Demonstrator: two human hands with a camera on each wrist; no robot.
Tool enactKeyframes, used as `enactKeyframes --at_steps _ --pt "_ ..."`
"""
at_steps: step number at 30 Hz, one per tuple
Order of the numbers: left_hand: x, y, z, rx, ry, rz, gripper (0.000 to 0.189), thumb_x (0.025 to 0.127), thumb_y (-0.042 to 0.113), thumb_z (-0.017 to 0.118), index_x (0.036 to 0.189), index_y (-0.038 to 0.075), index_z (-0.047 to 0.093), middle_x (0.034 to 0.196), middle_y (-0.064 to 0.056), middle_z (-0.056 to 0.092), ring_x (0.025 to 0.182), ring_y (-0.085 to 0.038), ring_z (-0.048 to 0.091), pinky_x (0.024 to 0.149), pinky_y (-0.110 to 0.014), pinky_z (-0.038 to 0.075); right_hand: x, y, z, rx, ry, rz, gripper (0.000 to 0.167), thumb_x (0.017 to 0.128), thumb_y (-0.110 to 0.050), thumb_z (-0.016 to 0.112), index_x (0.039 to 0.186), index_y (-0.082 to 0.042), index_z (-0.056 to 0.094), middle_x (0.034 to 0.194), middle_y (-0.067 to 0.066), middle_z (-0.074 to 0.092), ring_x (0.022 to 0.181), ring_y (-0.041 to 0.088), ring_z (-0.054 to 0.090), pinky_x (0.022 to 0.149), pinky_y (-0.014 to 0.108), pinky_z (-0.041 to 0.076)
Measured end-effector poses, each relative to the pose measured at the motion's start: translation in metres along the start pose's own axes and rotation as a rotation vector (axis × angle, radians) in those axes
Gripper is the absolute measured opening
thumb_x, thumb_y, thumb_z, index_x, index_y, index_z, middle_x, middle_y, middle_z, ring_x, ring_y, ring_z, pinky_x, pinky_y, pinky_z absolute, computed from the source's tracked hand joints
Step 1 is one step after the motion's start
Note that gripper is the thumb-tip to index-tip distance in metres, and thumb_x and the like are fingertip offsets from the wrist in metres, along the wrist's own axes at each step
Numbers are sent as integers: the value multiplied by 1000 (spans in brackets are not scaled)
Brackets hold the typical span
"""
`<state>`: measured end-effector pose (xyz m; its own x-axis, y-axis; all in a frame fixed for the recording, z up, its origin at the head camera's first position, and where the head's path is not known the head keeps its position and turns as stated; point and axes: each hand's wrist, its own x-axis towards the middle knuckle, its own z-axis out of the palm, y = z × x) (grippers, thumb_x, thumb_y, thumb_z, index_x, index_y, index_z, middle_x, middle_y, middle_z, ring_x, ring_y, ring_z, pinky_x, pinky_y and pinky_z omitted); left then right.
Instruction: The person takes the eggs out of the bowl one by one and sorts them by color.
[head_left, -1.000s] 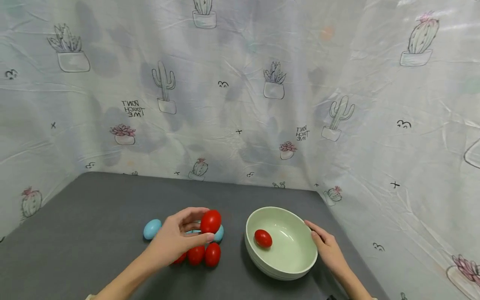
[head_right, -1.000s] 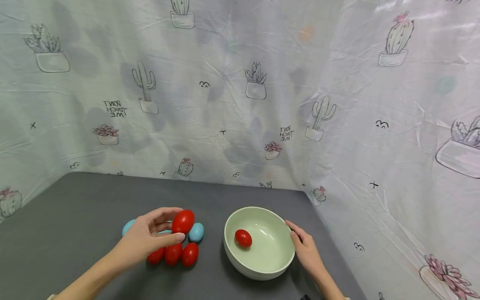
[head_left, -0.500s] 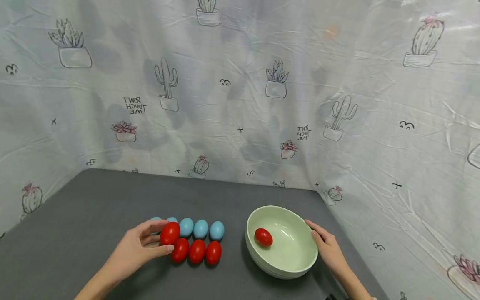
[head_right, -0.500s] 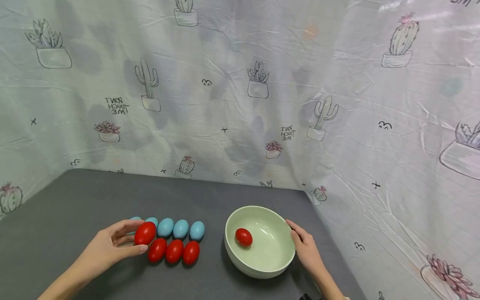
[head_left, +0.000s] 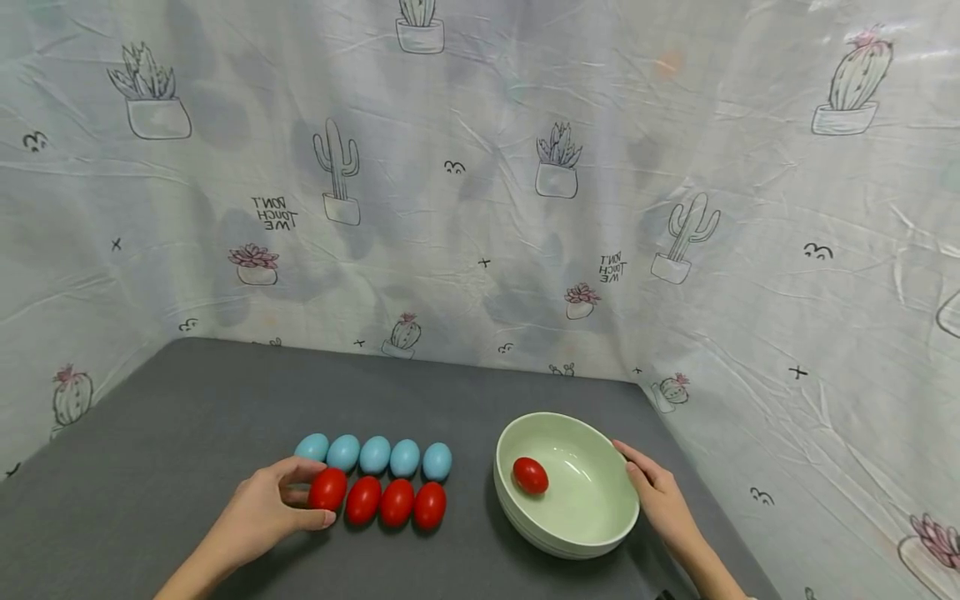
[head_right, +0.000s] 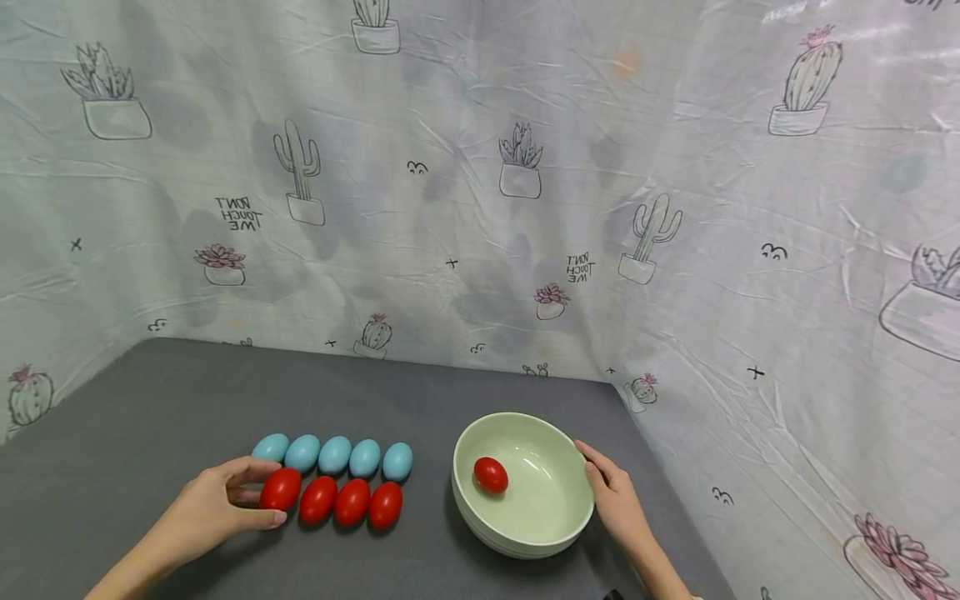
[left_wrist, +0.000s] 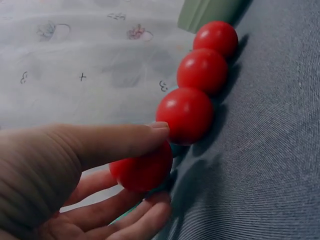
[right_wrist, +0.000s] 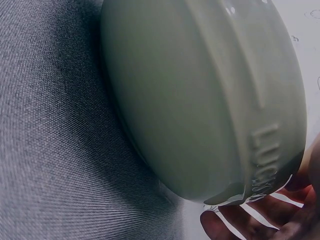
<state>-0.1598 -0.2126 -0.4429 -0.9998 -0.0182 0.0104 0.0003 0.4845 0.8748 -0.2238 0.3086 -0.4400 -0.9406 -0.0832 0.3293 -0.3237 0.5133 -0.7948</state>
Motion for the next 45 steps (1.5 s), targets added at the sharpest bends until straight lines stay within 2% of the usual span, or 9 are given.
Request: enactKeyframes --at_steps 15,24,27,29,32,34,39,42,45 --pt "10 -10 11 85 9 -12 78 62 36 94 125 2 63 114 -12 67 96 -25 66 76 -44 56 -3 4 -2 2 3 18 36 107 -13 46 141 -3 53 139 16 53 127 30 48 92 17 45" --pt "3 8 4 188 18 -39 91 66 54 87 130 -2 56 124 -17 61 105 -31 61 79 -47 55 -4 4 -4 2 -7 41 38 107 -15 46 142 -3 52 141 16 51 128 29 47 92 18 45" --pt "-8 24 6 278 112 55 88 74 58 81 131 -4 55 126 -20 58 108 -34 57 80 -51 53 -4 3 -5 7 -7 35 38 107 -15 46 142 -2 52 141 16 51 129 30 47 93 18 45" --pt "-17 39 14 338 248 180 79 77 52 81 128 -4 58 125 -20 58 109 -37 54 80 -55 53 -4 3 -5 16 -15 32 38 107 -15 46 142 -2 51 142 16 51 129 30 47 92 18 46" --pt "-30 65 36 387 442 365 57 81 38 82 120 0 65 119 -13 61 109 -33 53 79 -56 53 -4 2 -5 25 -16 21 38 107 -14 46 142 -2 52 141 16 51 129 30 47 92 17 46" --pt "-37 84 55 362 478 437 44 82 32 82 115 6 69 117 -6 63 110 -26 55 82 -52 54 -3 2 -5 27 -10 6 37 107 -13 46 141 -1 52 141 17 51 129 31 47 92 16 45" --pt "-35 123 99 205 205 481 44 91 48 69 121 16 67 125 6 59 118 -15 54 97 -42 49 0 0 -4 16 7 -39 36 106 -11 46 140 1 53 139 18 53 127 33 48 91 15 45" --pt "-21 136 117 103 27 567 50 93 52 63 127 15 63 126 7 58 114 -13 56 95 -38 51 0 -1 -2 4 5 -54 36 106 -10 46 140 2 53 139 18 53 127 33 49 91 16 46" --pt "-5 149 133 -30 -150 575 52 93 47 66 131 12 60 126 3 58 109 -14 60 89 -32 54 -1 0 -2 -9 7 -58 36 107 -11 45 140 2 53 139 18 53 126 34 49 90 15 46"
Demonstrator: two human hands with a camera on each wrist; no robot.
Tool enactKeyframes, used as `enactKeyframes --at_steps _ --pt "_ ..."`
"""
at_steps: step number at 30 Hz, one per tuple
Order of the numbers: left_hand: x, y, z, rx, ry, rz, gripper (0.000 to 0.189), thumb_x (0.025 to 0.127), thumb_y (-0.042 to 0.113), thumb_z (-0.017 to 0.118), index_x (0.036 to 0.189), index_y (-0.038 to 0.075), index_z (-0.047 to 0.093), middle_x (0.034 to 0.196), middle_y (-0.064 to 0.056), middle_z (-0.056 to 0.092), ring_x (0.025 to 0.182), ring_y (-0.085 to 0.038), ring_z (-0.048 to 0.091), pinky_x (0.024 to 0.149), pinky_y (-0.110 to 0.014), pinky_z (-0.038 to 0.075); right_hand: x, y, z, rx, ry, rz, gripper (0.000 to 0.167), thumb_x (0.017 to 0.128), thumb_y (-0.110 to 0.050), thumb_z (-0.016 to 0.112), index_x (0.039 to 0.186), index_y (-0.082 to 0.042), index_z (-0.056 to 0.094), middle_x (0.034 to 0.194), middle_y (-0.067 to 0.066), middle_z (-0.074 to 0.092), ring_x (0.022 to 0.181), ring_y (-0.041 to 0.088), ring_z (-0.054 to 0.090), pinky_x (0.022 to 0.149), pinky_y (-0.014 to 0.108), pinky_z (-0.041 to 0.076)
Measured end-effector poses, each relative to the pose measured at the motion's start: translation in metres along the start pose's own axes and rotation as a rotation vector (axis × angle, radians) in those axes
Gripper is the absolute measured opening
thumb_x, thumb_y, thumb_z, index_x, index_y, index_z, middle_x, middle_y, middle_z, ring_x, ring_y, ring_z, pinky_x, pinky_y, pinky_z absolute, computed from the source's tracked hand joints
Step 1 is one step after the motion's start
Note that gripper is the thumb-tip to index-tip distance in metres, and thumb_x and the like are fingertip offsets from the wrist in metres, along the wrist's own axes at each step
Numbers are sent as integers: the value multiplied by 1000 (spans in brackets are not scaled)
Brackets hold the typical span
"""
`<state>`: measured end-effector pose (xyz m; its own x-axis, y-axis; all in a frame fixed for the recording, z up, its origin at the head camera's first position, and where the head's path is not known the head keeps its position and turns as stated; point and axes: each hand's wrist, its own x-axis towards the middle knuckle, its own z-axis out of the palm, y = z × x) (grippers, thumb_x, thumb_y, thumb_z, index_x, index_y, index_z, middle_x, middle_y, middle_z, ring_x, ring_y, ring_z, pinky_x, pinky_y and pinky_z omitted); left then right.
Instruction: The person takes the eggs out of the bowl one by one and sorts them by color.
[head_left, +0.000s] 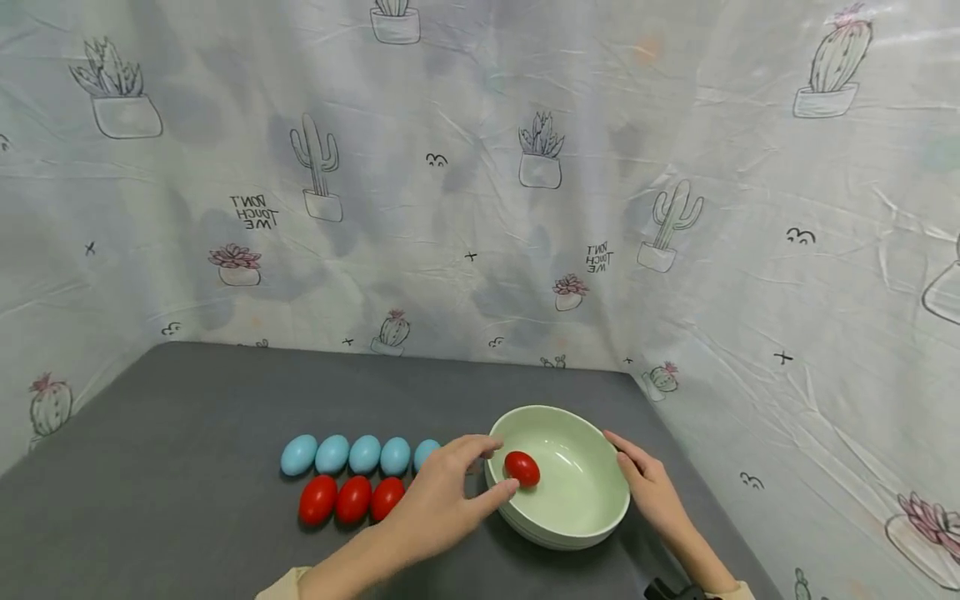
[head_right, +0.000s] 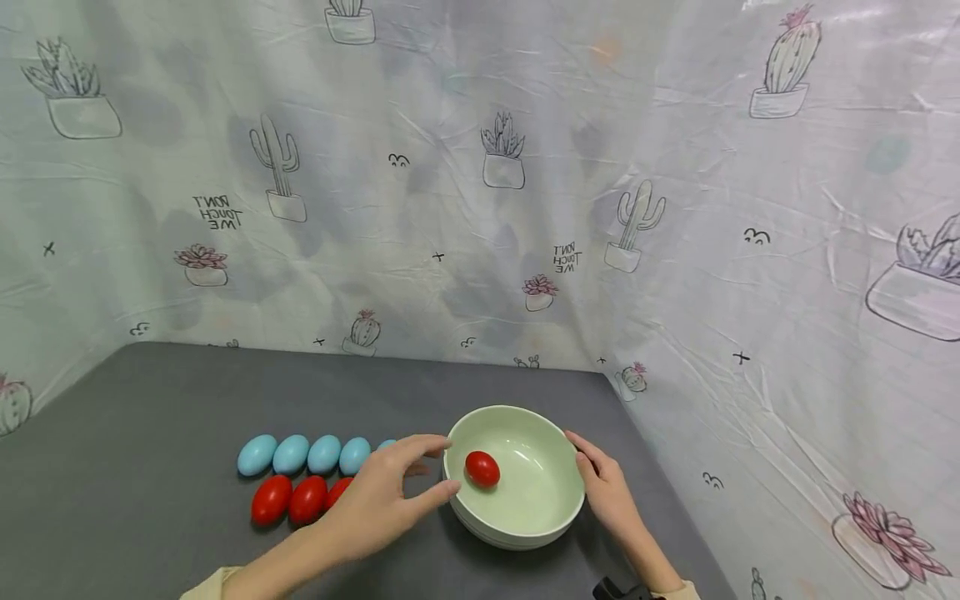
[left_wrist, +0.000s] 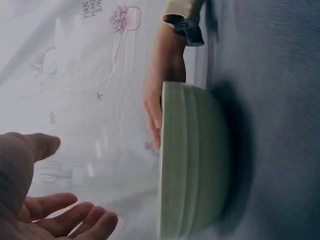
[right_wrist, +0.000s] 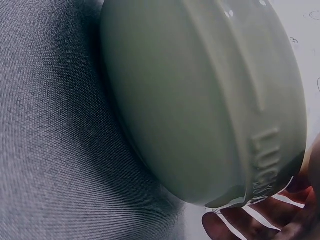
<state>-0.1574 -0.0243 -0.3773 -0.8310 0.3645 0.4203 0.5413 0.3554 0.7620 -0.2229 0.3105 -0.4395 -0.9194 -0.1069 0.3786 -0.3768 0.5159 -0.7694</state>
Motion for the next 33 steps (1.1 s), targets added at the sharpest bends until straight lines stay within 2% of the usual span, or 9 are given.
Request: enactKeyframes --at_steps 3,6,12,16,17,19,23,25,33 --pt "19 1 12 -179 -92 -74 57 92 43 70 136 10 57 129 0 59 108 -19 64 87 -30 54 0 1 1 4 1 2 36 106 -10 45 139 2 53 138 18 53 126 34 49 90 15 46" --pt "38 1 25 -265 -147 -142 62 90 40 72 139 8 54 134 -3 57 115 -22 61 89 -31 54 0 0 1 12 3 3 35 106 -10 46 139 2 54 138 19 54 125 33 50 89 16 47" --pt "63 -4 46 -257 -179 -245 79 88 36 74 146 -5 39 143 -18 48 127 -34 51 92 -41 52 1 0 2 22 -3 0 35 106 -9 47 139 2 54 138 19 54 125 33 50 89 17 47" --pt "74 -10 56 -250 -181 -293 94 83 37 79 151 -6 28 94 -15 67 77 -26 66 69 -35 55 1 1 2 20 5 5 35 106 -9 47 138 1 55 137 19 54 124 33 51 89 17 47" --pt "77 -13 58 -247 -175 -293 97 82 37 80 151 -6 28 88 -12 66 66 -23 62 64 -33 53 1 2 1 16 6 7 35 106 -9 47 138 1 55 137 18 54 124 32 51 90 17 47" --pt "81 -17 61 -241 -165 -282 100 79 37 83 151 -5 29 88 -11 64 61 -18 56 62 -31 51 1 2 1 9 9 9 35 106 -10 47 138 0 55 137 17 55 124 32 51 90 16 47" --pt "87 -25 63 -203 -159 -246 102 75 38 86 150 -5 32 133 -16 53 101 -24 60 81 -35 52 2 2 1 10 9 5 35 106 -10 47 138 0 55 136 16 55 124 31 51 89 16 47" --pt "90 -28 64 -202 -174 -242 103 73 37 87 150 -5 33 137 -18 51 112 -28 56 86 -38 51 2 2 1 14 12 -4 35 105 -9 47 138 1 56 136 17 56 123 32 52 89 16 47" --pt "95 -36 69 -184 -247 -259 106 70 39 90 150 -2 34 142 -17 47 117 -28 53 88 -37 50 2 3 2 46 7 0 35 105 -8 47 139 2 54 137 19 54 123 32 51 89 18 48"
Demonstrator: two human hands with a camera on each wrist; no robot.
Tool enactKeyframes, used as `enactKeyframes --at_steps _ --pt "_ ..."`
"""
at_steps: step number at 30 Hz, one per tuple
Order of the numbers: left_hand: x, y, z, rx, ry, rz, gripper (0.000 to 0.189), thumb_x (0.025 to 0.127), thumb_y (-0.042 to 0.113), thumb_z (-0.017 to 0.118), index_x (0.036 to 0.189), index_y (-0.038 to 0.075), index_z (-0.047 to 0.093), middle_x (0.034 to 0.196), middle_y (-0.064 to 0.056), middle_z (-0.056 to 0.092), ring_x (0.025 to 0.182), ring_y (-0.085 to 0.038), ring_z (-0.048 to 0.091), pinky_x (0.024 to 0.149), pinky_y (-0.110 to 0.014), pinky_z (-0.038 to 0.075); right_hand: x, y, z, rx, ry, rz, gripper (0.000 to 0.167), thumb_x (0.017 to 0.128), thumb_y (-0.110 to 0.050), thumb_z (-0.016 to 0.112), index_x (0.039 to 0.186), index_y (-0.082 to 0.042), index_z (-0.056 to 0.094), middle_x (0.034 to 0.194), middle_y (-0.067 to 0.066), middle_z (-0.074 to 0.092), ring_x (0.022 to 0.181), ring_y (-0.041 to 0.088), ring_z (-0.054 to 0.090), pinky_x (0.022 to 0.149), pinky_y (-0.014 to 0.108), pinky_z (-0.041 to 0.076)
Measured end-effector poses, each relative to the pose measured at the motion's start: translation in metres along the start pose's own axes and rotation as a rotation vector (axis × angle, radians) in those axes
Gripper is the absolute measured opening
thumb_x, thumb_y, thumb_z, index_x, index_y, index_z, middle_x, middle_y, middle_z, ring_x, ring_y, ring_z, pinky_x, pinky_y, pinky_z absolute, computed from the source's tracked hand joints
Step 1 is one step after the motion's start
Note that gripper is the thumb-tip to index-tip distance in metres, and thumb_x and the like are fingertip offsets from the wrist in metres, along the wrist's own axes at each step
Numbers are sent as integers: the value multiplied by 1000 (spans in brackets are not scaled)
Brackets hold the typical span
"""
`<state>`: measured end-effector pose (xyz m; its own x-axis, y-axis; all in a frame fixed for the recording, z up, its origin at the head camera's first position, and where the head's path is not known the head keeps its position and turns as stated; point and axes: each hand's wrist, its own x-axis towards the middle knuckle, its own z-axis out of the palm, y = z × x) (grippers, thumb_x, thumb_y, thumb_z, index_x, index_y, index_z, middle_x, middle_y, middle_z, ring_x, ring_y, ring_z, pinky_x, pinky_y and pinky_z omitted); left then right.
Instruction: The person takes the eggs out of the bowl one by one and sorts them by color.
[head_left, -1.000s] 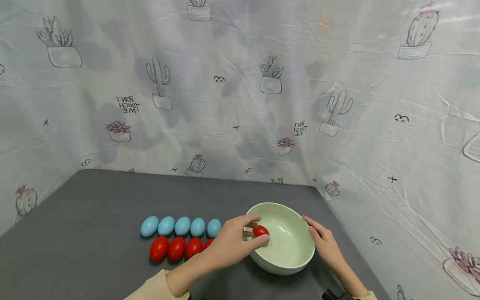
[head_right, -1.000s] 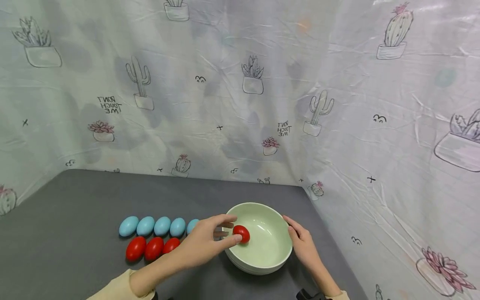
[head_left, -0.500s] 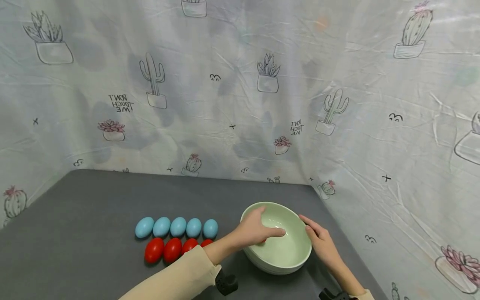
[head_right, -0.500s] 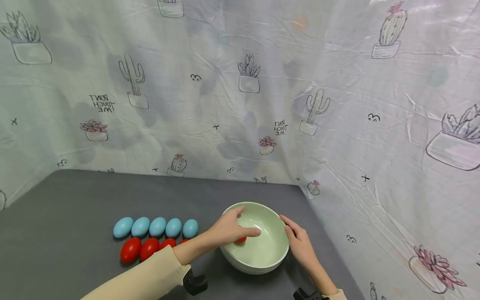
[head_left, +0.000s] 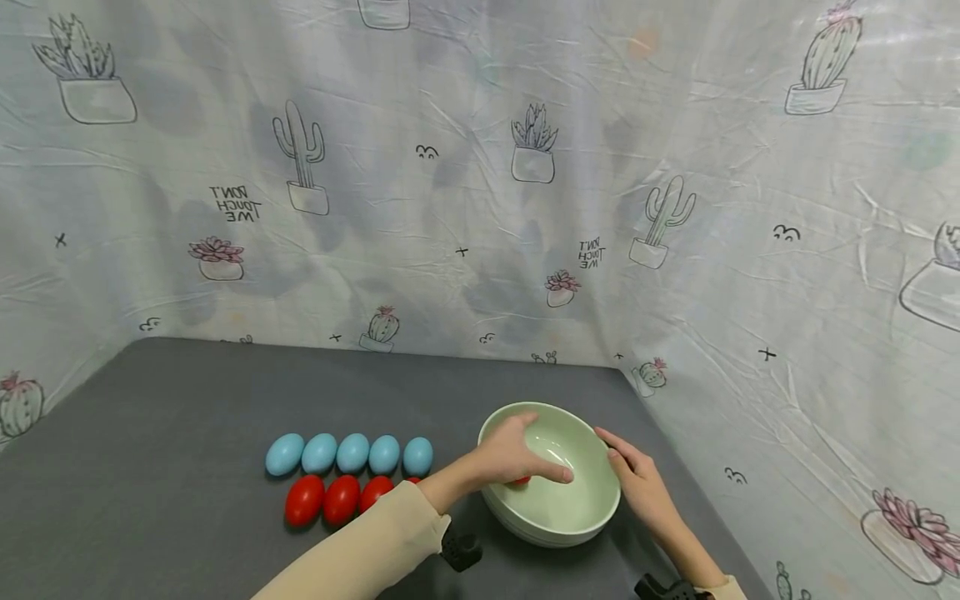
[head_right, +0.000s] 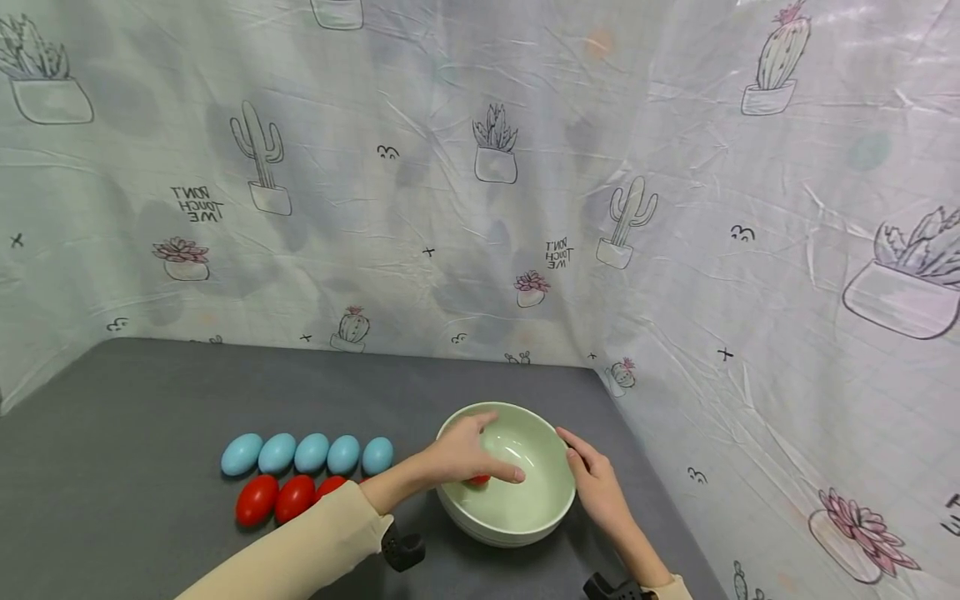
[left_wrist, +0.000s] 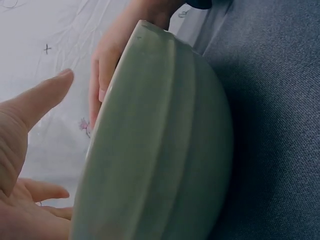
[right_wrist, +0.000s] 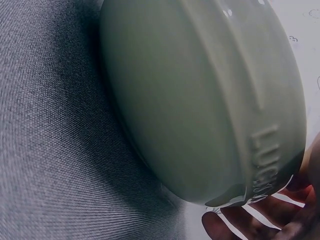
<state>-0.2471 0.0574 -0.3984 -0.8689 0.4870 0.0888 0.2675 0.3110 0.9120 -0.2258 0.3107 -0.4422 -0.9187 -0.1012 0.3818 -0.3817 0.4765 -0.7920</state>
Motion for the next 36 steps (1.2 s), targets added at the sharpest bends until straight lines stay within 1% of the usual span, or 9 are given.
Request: enactKeyframes --at_steps 5,9,11,14,18,22,28,32,36 --pt "4 0 0 114 -75 6 100 70 39 90 148 2 40 141 -12 49 119 -26 53 93 -34 47 1 2 0 -11 2 3 36 105 -9 47 139 1 54 137 18 54 124 32 51 89 17 47" --pt "9 0 -1 163 -220 32 88 73 34 89 145 5 47 141 -3 51 123 -26 53 94 -28 46 0 2 1 -18 2 12 36 106 -9 47 139 1 54 137 18 54 125 32 50 90 17 46" --pt "11 -1 -2 153 -316 50 82 76 29 87 144 5 49 142 -1 51 126 -27 52 94 -25 47 -1 2 1 -14 4 13 35 105 -9 47 139 1 54 137 18 54 125 32 50 91 16 46" --pt "14 -3 -3 99 -449 66 75 78 19 86 143 3 50 141 -3 53 126 -26 53 93 -22 47 -1 2 2 -14 6 5 35 105 -8 48 139 1 54 137 19 54 125 32 50 91 16 46" --pt "18 -5 -3 24 -558 64 66 78 5 84 137 -1 55 134 -7 59 119 -21 58 89 -21 49 0 2 3 -12 5 5 35 105 -8 48 139 1 55 137 18 54 125 32 50 90 16 46" --pt "20 -7 -2 -9 -617 43 56 77 -5 81 129 -4 61 124 -8 65 106 -17 65 84 -23 53 -1 2 3 -10 4 15 35 105 -8 48 139 0 55 137 18 54 125 32 50 91 18 47" --pt "20 -8 1 13 -654 32 42 77 -11 78 117 -4 69 106 -3 71 91 -11 67 77 -23 55 -2 1 3 -21 11 7 35 105 -9 48 138 -1 56 137 17 55 125 32 51 92 17 45" --pt "20 -7 2 8 -662 18 40 78 -11 76 117 -2 70 103 -2 71 90 -11 66 76 -24 56 -3 1 2 -32 12 19 35 106 -10 48 138 -1 56 137 17 55 124 32 51 91 17 47" --pt "20 -8 3 28 -672 32 38 79 -9 77 116 1 72 102 1 71 93 -10 64 76 -23 55 -4 -2 2 -29 14 25 35 106 -10 48 138 0 55 137 18 54 124 32 51 90 19 47"
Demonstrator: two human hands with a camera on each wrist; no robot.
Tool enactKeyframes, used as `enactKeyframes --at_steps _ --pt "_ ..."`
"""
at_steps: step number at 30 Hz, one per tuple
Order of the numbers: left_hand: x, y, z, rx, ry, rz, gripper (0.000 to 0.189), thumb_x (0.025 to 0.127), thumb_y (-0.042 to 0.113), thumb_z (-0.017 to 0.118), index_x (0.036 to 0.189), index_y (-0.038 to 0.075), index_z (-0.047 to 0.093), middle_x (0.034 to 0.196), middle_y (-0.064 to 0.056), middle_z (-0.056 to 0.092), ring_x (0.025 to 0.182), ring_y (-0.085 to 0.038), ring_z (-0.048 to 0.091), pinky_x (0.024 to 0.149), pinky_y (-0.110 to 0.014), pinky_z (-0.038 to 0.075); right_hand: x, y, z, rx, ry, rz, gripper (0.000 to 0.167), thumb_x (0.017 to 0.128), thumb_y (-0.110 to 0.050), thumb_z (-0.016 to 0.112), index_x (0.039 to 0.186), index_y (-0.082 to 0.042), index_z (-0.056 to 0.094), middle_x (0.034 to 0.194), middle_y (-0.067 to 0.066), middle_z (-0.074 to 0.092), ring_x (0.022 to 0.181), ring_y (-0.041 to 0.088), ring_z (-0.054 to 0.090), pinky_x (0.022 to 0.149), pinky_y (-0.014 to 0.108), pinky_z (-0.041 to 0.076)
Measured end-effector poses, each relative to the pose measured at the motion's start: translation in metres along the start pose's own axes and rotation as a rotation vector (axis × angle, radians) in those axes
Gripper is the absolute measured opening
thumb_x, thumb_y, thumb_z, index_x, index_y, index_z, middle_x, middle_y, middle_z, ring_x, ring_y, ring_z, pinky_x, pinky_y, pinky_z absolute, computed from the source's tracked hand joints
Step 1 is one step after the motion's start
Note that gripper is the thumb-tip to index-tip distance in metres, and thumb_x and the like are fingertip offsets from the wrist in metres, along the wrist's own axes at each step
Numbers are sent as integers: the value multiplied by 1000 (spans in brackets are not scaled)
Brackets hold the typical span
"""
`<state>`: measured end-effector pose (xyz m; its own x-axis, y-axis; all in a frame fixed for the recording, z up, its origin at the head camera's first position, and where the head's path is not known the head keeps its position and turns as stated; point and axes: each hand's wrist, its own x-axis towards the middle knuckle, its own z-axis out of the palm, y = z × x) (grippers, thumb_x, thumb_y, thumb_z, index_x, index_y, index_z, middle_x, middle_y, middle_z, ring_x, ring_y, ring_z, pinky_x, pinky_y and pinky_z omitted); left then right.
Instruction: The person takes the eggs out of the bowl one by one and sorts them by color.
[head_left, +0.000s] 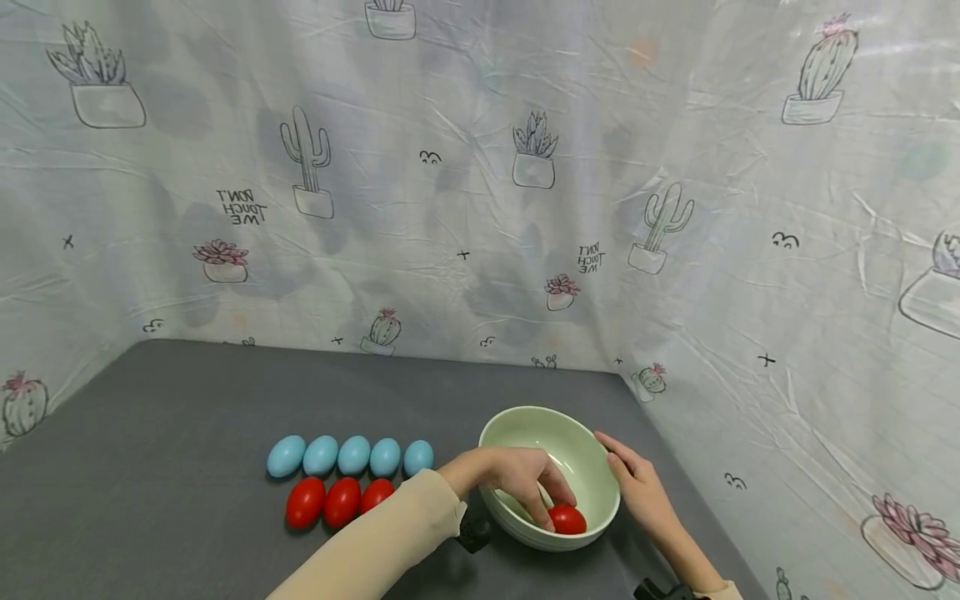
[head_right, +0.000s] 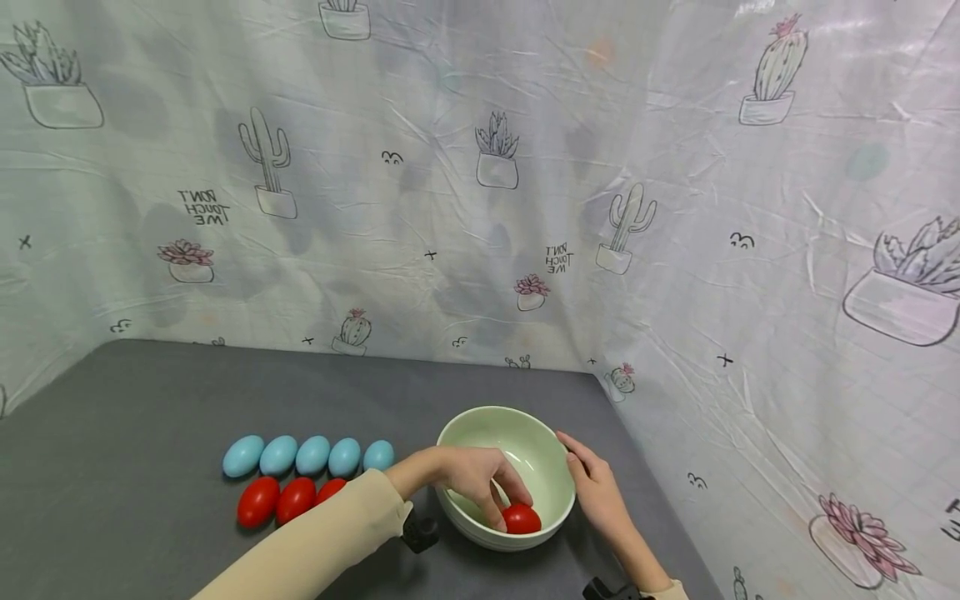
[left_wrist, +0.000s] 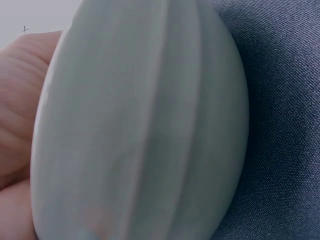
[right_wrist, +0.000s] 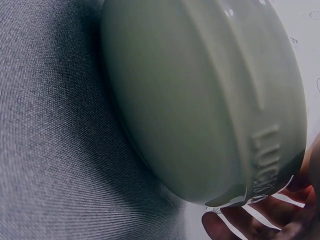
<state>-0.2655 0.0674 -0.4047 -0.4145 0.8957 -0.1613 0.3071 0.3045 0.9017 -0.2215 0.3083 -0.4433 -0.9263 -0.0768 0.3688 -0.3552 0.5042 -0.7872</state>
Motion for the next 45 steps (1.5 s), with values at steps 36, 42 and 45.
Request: enactKeyframes --at_steps 36,42,45 --pt "-10 -2 -2 -84 86 143 35 91 7 71 125 6 66 104 0 71 99 -6 65 83 -28 55 2 8 2 -21 11 7 34 105 -10 48 137 -2 58 134 16 58 121 29 54 89 19 48" --pt "-35 7 -10 -92 285 302 42 92 11 72 132 7 62 113 2 69 104 -10 65 86 -31 55 3 6 4 -14 5 16 35 106 -10 47 138 -1 56 136 18 55 125 33 51 91 17 46" --pt "-60 11 -12 -99 387 344 44 92 12 72 133 8 61 117 0 68 107 -14 64 87 -32 55 1 6 5 -19 7 27 35 106 -8 46 138 0 55 137 19 54 126 32 49 91 16 46"
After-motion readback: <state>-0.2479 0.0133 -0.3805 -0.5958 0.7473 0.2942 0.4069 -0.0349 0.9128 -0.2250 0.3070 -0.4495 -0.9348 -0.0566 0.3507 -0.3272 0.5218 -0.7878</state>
